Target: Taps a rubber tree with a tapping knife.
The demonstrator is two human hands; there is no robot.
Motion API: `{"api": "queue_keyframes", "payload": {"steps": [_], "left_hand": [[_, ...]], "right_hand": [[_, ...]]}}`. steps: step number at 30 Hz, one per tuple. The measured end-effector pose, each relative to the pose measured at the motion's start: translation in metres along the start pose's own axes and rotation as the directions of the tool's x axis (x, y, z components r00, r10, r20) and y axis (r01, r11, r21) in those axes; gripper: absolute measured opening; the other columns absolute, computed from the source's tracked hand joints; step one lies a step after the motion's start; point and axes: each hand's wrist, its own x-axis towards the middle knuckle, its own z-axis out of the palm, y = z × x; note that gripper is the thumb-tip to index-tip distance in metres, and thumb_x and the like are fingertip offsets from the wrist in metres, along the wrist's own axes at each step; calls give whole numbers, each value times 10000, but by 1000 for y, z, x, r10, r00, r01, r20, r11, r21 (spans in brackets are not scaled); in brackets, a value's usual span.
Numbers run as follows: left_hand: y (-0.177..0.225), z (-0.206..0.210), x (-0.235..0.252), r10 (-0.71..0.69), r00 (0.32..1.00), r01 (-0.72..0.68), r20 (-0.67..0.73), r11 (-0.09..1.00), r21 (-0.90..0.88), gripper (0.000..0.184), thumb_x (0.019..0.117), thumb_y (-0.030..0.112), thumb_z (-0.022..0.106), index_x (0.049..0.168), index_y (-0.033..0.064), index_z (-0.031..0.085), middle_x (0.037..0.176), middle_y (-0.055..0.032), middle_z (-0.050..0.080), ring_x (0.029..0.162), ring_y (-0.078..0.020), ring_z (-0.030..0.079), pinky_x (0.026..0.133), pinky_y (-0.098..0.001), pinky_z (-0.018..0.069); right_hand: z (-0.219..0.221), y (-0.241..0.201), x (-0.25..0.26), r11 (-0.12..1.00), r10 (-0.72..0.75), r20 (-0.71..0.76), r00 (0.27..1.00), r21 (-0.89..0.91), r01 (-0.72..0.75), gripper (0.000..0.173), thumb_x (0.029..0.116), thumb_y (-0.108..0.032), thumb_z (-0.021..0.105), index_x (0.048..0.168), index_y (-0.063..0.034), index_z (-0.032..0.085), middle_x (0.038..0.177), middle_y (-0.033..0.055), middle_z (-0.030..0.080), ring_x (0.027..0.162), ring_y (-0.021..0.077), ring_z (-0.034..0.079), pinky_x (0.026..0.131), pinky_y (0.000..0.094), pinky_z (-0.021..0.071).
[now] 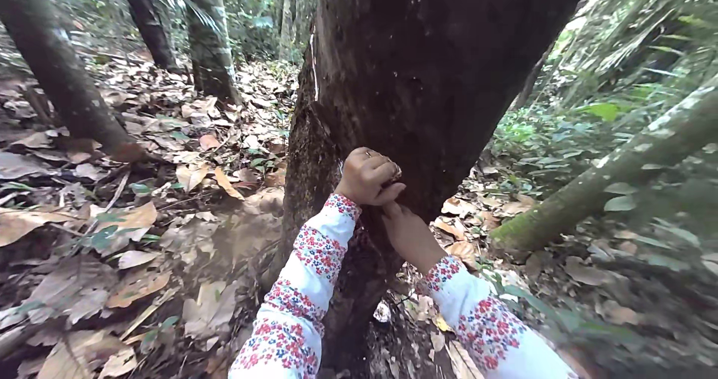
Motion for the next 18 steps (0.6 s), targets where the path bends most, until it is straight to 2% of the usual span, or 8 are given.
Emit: {"api": "queue_keyframes", "payload": {"steps": [4, 7, 9, 11, 13, 14, 16, 18], "left_hand": [[3, 5, -10, 39, 999, -38, -11, 999, 39, 619, 1025, 517, 385, 668, 91, 657, 610, -65, 656, 593, -193, 652, 645, -361, 540], [3, 11, -10, 18, 999, -16, -34, 999, 52, 614, 1023, 516, 387, 687, 91, 676, 629, -66, 667, 607, -196, 655, 656, -372, 541], [18, 16, -18, -19, 1000, 20, -24, 998, 52, 627, 1023, 532, 369, 695, 104, 688, 625, -54, 663, 615, -193, 654, 692, -383, 539], [27, 13, -21, 2, 999, -2, 36, 1000, -1, 619, 1033, 502, 358, 707, 96, 694, 633, -62, 678, 617, -201, 667, 692, -388, 542], [22, 11, -16, 34, 999, -34, 33, 999, -28, 596, 1032, 465, 379, 695, 79, 683, 617, -69, 668, 596, -202, 661, 651, -371, 535], [16, 10, -13, 29, 999, -29, 16, 999, -24, 594, 1032, 459, 387, 697, 74, 692, 628, -73, 681, 611, -202, 675, 663, -374, 550], [9, 11, -14, 11, 1000, -11, -18, 1000, 10, 604, 1034, 481, 384, 695, 80, 683, 636, -76, 679, 625, -204, 673, 688, -381, 552], [18, 12, -24, 3, 1000, -3, 17, 1000, -2, 587, 1018, 490, 404, 691, 91, 684, 621, -67, 666, 616, -206, 665, 701, -395, 548]], "right_hand": [[22, 12, 2, 998, -47, -130, 990, -41, 42, 395, 1077, -131, 446, 1456, -72, 543, 1237, 330, 635, 994, 503, 689, 822, 594, 559], [20, 17, 7, 998, -35, -158, 987, -62, 25, 369, 1073, -121, 462, 1413, -38, 577, 1249, 340, 633, 1005, 521, 684, 831, 611, 552], [33, 29, 1, 997, -60, -201, 978, -55, 50, 323, 1056, -108, 495, 1321, 18, 631, 1219, 345, 648, 971, 526, 694, 807, 617, 561], [42, 33, -9, 996, -82, -235, 968, -45, 74, 293, 1038, -96, 521, 1256, 48, 654, 1179, 347, 663, 927, 523, 705, 774, 620, 570], [37, 27, -9, 996, -82, -257, 963, -39, 74, 300, 1038, -109, 528, 1266, 48, 644, 1149, 334, 676, 921, 507, 711, 767, 609, 575], [32, 20, -5, 997, -71, -252, 965, -32, 65, 320, 1048, -125, 518, 1302, 37, 627, 1166, 329, 673, 938, 502, 710, 783, 600, 573], [27, 12, 2, 1000, -20, -171, 985, -12, 18, 365, 1072, -150, 482, 1382, 18, 580, 1250, 325, 645, 1020, 499, 693, 859, 590, 556], [36, 16, -3, 1000, 23, -86, 996, 22, -21, 372, 1076, -160, 475, 1382, 28, 571, 1297, 328, 623, 1064, 503, 681, 901, 593, 545]]}}
